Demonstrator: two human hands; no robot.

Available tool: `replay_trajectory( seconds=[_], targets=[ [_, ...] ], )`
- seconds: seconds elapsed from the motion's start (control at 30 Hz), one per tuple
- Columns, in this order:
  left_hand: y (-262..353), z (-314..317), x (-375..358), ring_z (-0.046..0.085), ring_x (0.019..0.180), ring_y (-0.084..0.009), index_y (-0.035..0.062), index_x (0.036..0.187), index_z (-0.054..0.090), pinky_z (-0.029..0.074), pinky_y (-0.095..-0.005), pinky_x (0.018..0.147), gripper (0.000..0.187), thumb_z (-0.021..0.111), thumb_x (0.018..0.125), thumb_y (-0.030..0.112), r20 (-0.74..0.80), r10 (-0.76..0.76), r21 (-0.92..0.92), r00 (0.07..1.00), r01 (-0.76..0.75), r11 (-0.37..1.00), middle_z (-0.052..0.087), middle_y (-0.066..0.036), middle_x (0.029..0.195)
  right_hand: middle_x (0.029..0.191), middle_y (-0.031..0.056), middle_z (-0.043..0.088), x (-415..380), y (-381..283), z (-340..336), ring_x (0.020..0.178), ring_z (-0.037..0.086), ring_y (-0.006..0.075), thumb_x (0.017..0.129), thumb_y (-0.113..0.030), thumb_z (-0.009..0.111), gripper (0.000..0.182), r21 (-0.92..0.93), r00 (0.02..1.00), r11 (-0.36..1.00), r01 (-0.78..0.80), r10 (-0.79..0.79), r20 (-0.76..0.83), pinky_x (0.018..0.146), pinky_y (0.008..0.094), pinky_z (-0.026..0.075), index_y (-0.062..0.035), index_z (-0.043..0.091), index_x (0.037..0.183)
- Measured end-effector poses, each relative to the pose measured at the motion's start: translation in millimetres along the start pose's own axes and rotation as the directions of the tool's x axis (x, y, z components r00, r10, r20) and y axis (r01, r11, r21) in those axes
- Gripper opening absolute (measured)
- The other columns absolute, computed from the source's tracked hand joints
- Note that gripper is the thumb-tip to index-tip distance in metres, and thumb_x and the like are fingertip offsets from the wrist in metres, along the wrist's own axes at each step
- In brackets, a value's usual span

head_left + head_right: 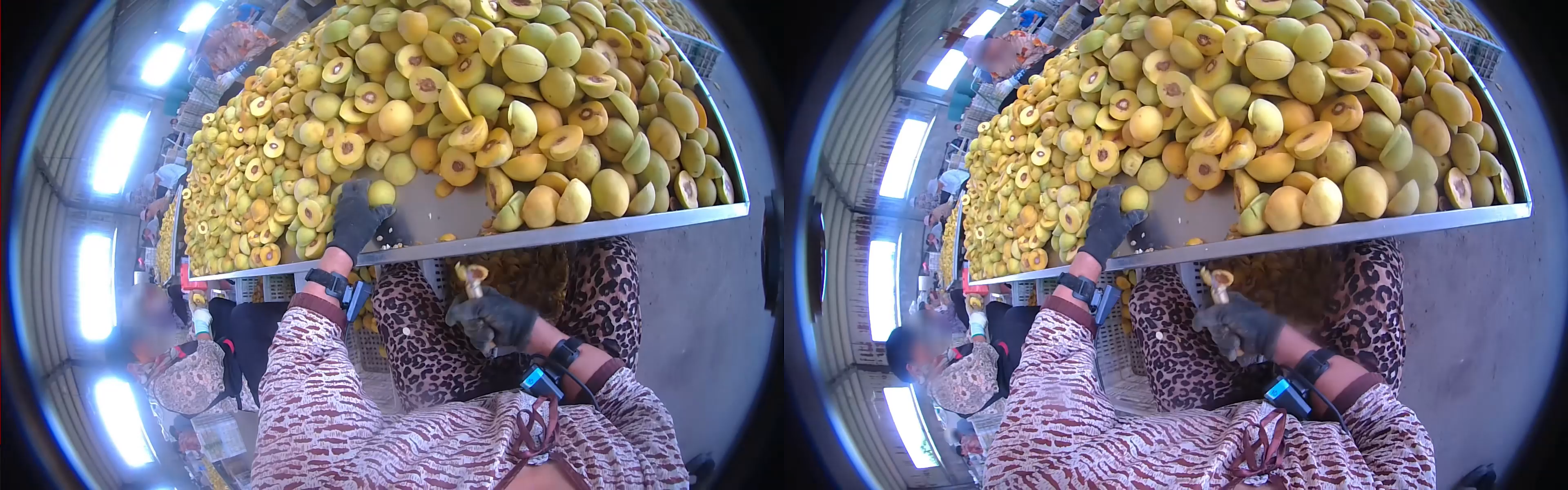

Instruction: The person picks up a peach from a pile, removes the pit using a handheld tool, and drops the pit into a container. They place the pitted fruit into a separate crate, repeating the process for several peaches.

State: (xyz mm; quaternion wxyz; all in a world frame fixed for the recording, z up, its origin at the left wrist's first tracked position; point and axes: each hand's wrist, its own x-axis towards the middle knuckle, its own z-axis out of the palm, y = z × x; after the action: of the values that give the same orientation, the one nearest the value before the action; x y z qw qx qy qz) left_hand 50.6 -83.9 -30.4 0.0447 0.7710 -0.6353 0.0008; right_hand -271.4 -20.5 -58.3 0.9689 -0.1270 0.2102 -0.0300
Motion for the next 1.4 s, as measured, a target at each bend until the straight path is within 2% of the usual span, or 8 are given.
replay_trajectory(
  seconds=[0.1, 0.23, 0.3, 0.43, 0.5, 1.2, 1.3, 1.4],
  targets=[
    [5, 8, 0, 0.051, 0.121, -0.038, -0.0006, 0.129, 0.053, 0.042, -0.0421, 0.104, 0.068, 0.08, 0.075, 0.031, -0.116, 0.169, -0.006, 0.979, -0.171, 0.985, 0.057, -0.021, 0.124, 0.055, -0.0022, 0.046, 5, 9, 2, 0.04, 0.043, 0.0091, 0.087, -0.007, 0.063, 0.009, -0.687, 0.993, 0.717, 0.113, -0.113, 0.045, 0.04, 0.0253, 0.037, -0.0013, 0.061, 0.093],
    [20, -7, 2, 0.059, 0.113, -0.0316, -0.0026, 0.121, 0.06, 0.045, -0.0373, 0.101, 0.053, 0.077, 0.078, 0.023, -0.045, 0.117, -0.24, 0.992, -0.125, 0.963, 0.062, -0.019, 0.12, 0.057, -0.0006, 0.053, -3, -1, 0, 0.039, 0.045, 0.0106, 0.086, -0.01, 0.065, 0.009, 0.028, 0.97, 0.97, 0.243, -0.241, -0.041, 0.036, 0.0238, 0.035, -0.0029, 0.062, 0.09],
    [37, -35, -8, 0.062, 0.107, -0.0238, -0.0053, 0.117, 0.062, 0.048, -0.0333, 0.097, 0.039, 0.068, 0.087, 0.019, 0.068, 0.059, -0.487, 0.996, -0.018, 0.873, 0.065, -0.017, 0.117, 0.053, -0.0016, 0.049, 8, 5, -13, 0.037, 0.043, 0.0093, 0.087, -0.01, 0.064, 0.01, -0.491, 0.901, 0.782, 0.383, -0.433, 0.014, 0.035, 0.024, 0.034, -0.0021, 0.061, 0.092],
    [62, -67, -62, 0.063, 0.1, -0.0173, -0.0062, 0.123, 0.058, 0.054, -0.0303, 0.081, 0.039, 0.049, 0.101, 0.024, -0.155, 0.288, -0.701, 0.945, -0.31, 0.642, 0.061, -0.013, 0.124, 0.051, 0.0046, 0.053, 4, 7, -4, 0.046, 0.056, 0.0131, 0.081, -0.009, 0.067, 0.014, -0.216, 0.989, 0.968, 0.132, -0.115, 0.089, 0.044, 0.03, 0.044, -0.0023, 0.066, 0.093],
    [89, -70, -99, 0.064, 0.099, -0.0176, -0.0043, 0.127, 0.057, 0.055, -0.0269, 0.076, 0.044, 0.048, 0.103, 0.031, 0.058, 0.032, -0.991, 0.998, 0.054, 0.122, 0.062, -0.012, 0.122, 0.056, 0.005, 0.058, 20, 16, -7, 0.053, 0.061, 0.0183, 0.079, -0.01, 0.066, 0.009, -0.91, 0.785, 0.332, 0.25, -0.619, -0.01, 0.052, 0.0338, 0.048, -0.002, 0.067, 0.083],
    [165, -38, -149, 0.061, 0.113, -0.0273, -0.01, 0.121, 0.055, 0.047, -0.0392, 0.1, 0.035, 0.037, 0.105, 0.016, -0.387, 0.21, -0.52, 0.898, -0.401, 0.754, 0.062, -0.02, 0.123, 0.065, 0.0007, 0.06, 4, 9, 8, 0.061, 0.053, 0.0058, 0.079, -0.009, 0.065, 0.013, -0.622, 0.841, 0.661, 0.42, -0.542, -0.008, 0.054, 0.0265, 0.045, 0.0033, 0.066, 0.083],
    [178, -36, -157, 0.06, 0.113, -0.0267, -0.0087, 0.123, 0.055, 0.045, -0.0392, 0.102, 0.037, 0.037, 0.105, 0.019, -0.253, 0.018, -0.757, 0.967, -0.209, 0.619, 0.061, -0.019, 0.122, 0.066, 0.0031, 0.063, 5, 12, 7, 0.063, 0.055, 0.0063, 0.08, -0.009, 0.064, 0.014, -0.657, 0.855, 0.65, 0.382, -0.518, -0.015, 0.056, 0.0282, 0.047, 0.0046, 0.066, 0.085],
    [181, -30, -155, 0.058, 0.114, -0.0262, -0.0073, 0.125, 0.055, 0.043, -0.038, 0.105, 0.04, 0.038, 0.104, 0.022, 0.031, -0.185, -0.984, 0.982, -0.002, -0.178, 0.061, -0.018, 0.122, 0.069, 0.0132, 0.068, 10, 17, 8, 0.064, 0.062, 0.0128, 0.077, -0.005, 0.063, 0.016, -0.74, 0.674, 0.434, 0.515, -0.738, 0.036, 0.059, 0.0348, 0.049, 0.0075, 0.065, 0.088]
  ],
)
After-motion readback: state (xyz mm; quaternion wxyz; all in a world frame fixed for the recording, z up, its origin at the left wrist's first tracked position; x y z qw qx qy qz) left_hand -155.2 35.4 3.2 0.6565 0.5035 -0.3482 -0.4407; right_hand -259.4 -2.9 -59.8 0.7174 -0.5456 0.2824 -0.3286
